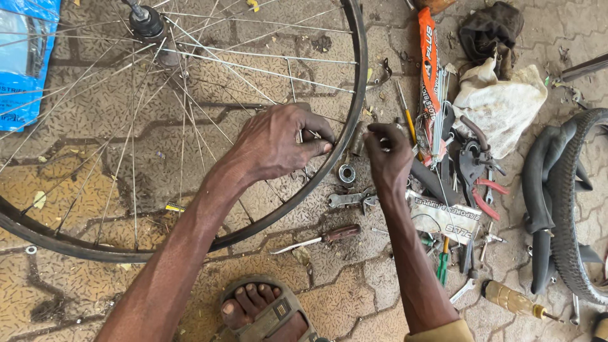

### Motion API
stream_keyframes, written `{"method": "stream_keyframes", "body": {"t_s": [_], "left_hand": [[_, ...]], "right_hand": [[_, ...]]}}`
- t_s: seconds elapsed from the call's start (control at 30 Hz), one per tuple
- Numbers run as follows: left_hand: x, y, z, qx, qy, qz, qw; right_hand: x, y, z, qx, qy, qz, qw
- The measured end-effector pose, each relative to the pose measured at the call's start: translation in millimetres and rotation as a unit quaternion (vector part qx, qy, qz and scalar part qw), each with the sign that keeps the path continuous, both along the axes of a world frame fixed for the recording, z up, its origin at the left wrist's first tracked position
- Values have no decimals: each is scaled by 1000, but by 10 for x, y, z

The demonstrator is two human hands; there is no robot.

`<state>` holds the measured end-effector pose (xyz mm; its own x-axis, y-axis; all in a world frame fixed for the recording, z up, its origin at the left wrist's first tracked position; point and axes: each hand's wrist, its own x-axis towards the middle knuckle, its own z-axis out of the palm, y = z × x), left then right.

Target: The person removes a damaged spoke from a bicycle wheel, then installs a new spoke by threading it through the hub and rim. They use pliers to cut the spoke to length and secure it with a nipple.

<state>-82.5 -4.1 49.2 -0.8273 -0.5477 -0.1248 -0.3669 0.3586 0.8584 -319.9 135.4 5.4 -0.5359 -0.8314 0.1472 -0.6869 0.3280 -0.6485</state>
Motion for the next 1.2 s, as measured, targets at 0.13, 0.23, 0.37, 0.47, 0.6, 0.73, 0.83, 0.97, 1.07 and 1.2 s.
{"method": "stream_keyframes", "body": {"t_s": [0.13,0.23,0.37,0.47,0.6,0.73,0.83,0.97,1.07,1.2], "left_hand": [[9,-10,-17,23,28,6,999],[15,-8,-56,34,19,9,999],[7,-24,-97,-10,73,0,997],[8,-31,-110,-2,57,5,998],[2,-42,-107,15,24,1,1000],[-7,-71,-102,7,50,-2,999],[-9,-84,-112,-22,66,-9,998],[-17,-64,-146,54,-23,12,998],[-27,-61,-170,-55,109,4,993],[-22,-60,-181,-32,83,10,996]], "right_hand": [[3,20,-129,28,74,90,993],[43,-59,-237,60,200,156,965],[108,-176,-323,46,246,199,947],[106,-215,-300,113,151,171,967],[38,-219,-143,85,-18,68,994],[4,-163,91,94,-102,66,988],[39,-91,237,95,-75,80,989],[88,-42,340,147,-121,63,980],[92,-60,355,151,-160,59,974],[90,-92,322,88,-167,108,976]]}}
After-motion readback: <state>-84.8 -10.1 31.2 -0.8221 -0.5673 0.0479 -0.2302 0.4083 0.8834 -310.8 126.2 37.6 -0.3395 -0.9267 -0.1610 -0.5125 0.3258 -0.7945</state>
